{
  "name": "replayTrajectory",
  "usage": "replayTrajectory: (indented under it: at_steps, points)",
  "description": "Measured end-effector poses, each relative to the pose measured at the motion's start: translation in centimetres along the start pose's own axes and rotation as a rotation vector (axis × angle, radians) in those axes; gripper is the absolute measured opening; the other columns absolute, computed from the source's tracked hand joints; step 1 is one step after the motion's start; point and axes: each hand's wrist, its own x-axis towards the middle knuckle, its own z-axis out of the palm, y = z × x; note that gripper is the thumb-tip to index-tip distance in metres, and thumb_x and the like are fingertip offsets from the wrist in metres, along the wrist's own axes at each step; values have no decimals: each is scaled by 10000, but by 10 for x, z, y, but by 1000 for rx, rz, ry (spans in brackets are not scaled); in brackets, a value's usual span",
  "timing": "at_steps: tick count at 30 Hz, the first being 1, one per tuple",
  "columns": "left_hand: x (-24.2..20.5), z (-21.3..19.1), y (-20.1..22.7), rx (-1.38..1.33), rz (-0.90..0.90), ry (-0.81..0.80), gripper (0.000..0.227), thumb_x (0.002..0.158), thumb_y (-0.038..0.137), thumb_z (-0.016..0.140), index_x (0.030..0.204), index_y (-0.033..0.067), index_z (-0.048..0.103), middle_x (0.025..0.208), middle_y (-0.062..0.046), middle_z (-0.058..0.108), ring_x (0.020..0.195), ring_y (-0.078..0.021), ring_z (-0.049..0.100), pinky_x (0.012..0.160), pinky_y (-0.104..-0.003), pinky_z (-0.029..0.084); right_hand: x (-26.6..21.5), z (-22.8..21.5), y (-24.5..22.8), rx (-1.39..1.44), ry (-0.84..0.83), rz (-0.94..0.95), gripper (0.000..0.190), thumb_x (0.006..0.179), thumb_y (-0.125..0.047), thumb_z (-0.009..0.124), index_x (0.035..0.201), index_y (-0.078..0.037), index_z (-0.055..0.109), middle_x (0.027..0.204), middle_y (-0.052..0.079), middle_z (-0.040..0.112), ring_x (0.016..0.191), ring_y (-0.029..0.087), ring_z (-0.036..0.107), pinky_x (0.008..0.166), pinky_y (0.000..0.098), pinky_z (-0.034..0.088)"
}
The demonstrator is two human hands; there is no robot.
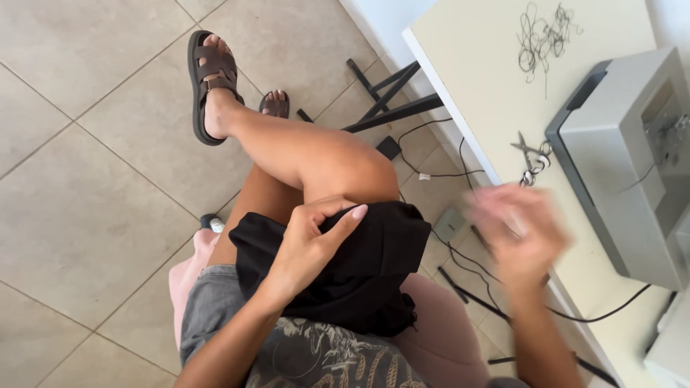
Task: Trimming loose threads from a black garment using small scissors
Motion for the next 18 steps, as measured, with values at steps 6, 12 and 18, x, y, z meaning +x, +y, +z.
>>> replayTrajectory:
  at_steps: [6,12,18]
  points:
    - [-5,0,-2,-17,108,-41,223,1038,164,694,1160,61,851,976,-112,802,954,-175,696,832,-361,598,24,71,-80,195,-2,-69,249,802,-79,963,1029,-163,907,1097,29,768,833,153,695,744,310,628]
    - [-7,-1,-8,-3,119,-30,237,1055,181,672,1177,63,837,1019,-126,806,1002,-189,718,875,-375,587,6,62,-86,537,38,41,76,860,89,836,864,23,800,933,188,842,768,220,797,690,320,650]
    - [-9,-13,-2,183,174,-122,210,1005,207,742,1100,39,825,953,-178,779,923,-264,749,794,-428,585,10,31,-72,644,212,62,134,1064,-16,635,970,-39,543,650,143,719,506,177,679,535,290,580]
